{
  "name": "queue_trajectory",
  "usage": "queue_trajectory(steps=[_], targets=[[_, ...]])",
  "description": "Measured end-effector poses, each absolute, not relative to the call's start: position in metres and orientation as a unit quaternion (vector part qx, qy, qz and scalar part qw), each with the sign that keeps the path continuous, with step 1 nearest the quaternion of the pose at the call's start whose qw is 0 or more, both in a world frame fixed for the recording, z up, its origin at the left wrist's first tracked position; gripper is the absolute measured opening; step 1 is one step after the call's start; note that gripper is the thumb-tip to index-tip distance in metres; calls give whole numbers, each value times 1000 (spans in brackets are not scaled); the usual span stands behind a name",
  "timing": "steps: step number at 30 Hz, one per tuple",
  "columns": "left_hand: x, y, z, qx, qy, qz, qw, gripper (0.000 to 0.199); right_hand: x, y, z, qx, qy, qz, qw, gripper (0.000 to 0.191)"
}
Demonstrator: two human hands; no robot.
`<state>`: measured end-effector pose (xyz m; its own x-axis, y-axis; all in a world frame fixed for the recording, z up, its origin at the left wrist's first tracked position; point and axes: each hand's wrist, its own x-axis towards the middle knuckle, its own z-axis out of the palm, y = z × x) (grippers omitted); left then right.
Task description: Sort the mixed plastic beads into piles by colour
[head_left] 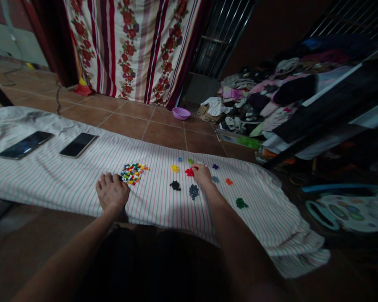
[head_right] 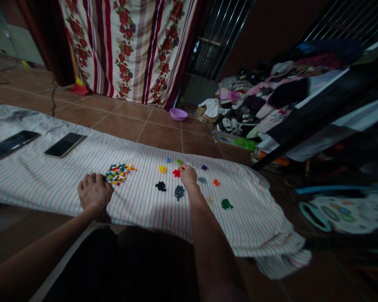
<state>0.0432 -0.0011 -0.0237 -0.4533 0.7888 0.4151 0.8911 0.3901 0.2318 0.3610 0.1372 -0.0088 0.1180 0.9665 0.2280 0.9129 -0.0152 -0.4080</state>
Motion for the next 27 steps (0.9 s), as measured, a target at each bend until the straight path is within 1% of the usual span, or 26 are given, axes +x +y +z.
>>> queue_trajectory(steps=[3,6,9,12,17,21,24,27], targets=[[43,-1,-24,-511,-825,-211,119,34,363,138,-9,-713,-663,63,217,27],[43,-1,-25,-512,-825,-208,117,34,365,136,-8,-717,-660,64,217,29],[43,-1,-24,-509,-826,-216,110,34,362,134,-4,-707,-664,51,235,31],[43,-1,-23,-512,-825,-218,101,34,351,133,3,-684,-675,36,272,30],[43,-2,-21,-513,-825,-209,109,34,311,129,16,-638,-705,63,304,27],[42,-2,-22,-511,-826,-211,106,34,268,120,15,-557,-759,106,321,26],[42,-1,-24,-510,-825,-217,107,35,235,108,8,-507,-789,137,320,25],[42,0,-24,-510,-825,-216,111,34,208,96,1,-486,-801,168,308,22]])
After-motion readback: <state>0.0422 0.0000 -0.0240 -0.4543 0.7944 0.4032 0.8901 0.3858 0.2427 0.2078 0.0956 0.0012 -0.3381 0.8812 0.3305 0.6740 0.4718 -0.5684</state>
